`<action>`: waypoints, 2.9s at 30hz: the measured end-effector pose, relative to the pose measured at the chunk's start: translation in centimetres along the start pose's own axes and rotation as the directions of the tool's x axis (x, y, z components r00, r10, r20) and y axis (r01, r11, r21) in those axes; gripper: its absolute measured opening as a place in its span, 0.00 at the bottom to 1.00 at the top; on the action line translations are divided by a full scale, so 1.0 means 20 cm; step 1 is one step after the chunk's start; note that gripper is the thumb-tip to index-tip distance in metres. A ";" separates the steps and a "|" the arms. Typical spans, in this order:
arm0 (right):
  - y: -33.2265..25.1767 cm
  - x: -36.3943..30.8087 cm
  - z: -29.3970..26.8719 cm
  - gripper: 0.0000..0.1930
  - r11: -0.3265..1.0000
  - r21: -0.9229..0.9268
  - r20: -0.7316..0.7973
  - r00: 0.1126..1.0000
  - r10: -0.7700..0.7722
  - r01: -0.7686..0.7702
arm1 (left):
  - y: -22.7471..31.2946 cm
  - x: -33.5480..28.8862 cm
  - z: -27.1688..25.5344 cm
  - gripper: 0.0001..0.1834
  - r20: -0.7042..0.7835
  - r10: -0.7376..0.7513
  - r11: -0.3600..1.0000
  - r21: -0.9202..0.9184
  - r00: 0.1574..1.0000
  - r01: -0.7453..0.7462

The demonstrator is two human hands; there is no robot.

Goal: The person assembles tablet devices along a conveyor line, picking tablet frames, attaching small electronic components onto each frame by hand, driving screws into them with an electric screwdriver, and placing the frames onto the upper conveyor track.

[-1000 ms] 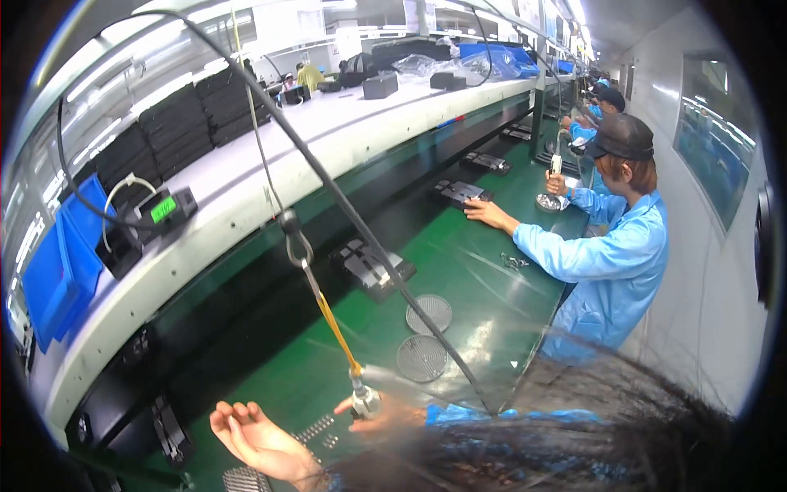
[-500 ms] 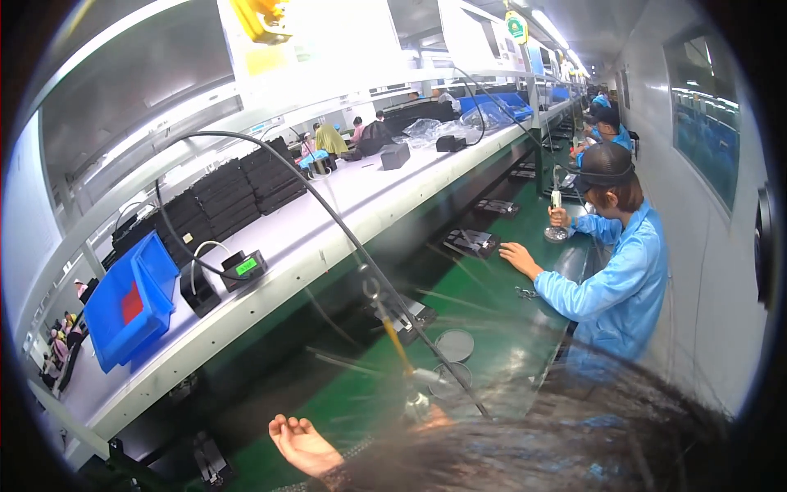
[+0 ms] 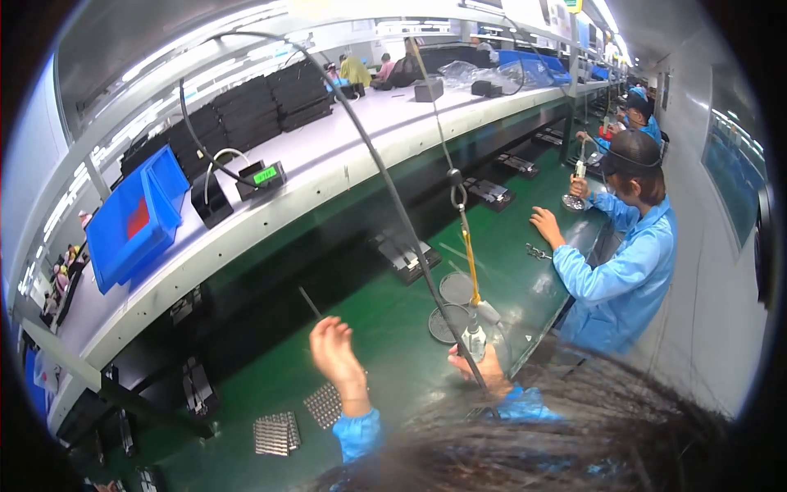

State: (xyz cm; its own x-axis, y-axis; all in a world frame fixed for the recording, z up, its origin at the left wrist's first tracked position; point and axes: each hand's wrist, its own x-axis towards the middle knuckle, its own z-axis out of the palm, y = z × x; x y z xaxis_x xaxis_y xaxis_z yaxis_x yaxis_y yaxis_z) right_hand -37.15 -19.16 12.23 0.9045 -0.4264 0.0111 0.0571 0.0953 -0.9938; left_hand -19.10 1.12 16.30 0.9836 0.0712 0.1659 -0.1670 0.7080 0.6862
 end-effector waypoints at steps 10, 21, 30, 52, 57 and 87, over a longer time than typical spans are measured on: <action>0.03 0.03 -0.05 0.11 0.993 -0.028 0.065 0.991 0.117 -0.116 | -1.16 0.24 0.04 0.43 0.259 -0.259 0.504 0.858 0.930 -0.099; 0.04 0.07 -0.21 0.13 0.981 -0.118 -0.192 0.973 0.129 -0.154 | -1.31 0.48 0.19 0.52 0.339 -0.039 0.018 0.941 0.940 -0.339; 0.05 0.12 -0.40 0.14 0.991 -0.024 -0.434 0.892 -0.127 0.129 | -1.31 0.52 0.08 0.36 0.275 0.185 0.418 0.847 0.944 -0.328; 0.33 0.67 -0.20 0.15 0.854 0.263 -0.222 0.890 -0.399 0.449 | -0.17 -0.69 -0.46 0.34 -0.355 -0.468 0.739 0.345 0.809 0.579; 0.37 0.68 -0.15 0.15 0.840 0.302 -0.154 0.893 -0.423 0.450 | -0.10 -0.92 -0.62 0.32 -0.424 -0.533 0.550 0.484 0.732 0.681; 0.43 0.69 -0.12 0.16 0.886 0.260 -0.075 0.922 -0.379 0.385 | -0.08 -0.60 -0.39 0.16 -0.191 -0.533 0.048 0.966 0.825 0.254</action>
State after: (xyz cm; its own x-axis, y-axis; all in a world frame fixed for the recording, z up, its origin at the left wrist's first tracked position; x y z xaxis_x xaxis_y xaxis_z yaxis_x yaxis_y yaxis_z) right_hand -25.12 -26.35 3.51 0.7812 -0.4965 0.3785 0.5084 0.1541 -0.8472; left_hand -30.07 4.62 7.64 0.9131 -0.1845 -0.3637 0.1758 -0.6265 0.7593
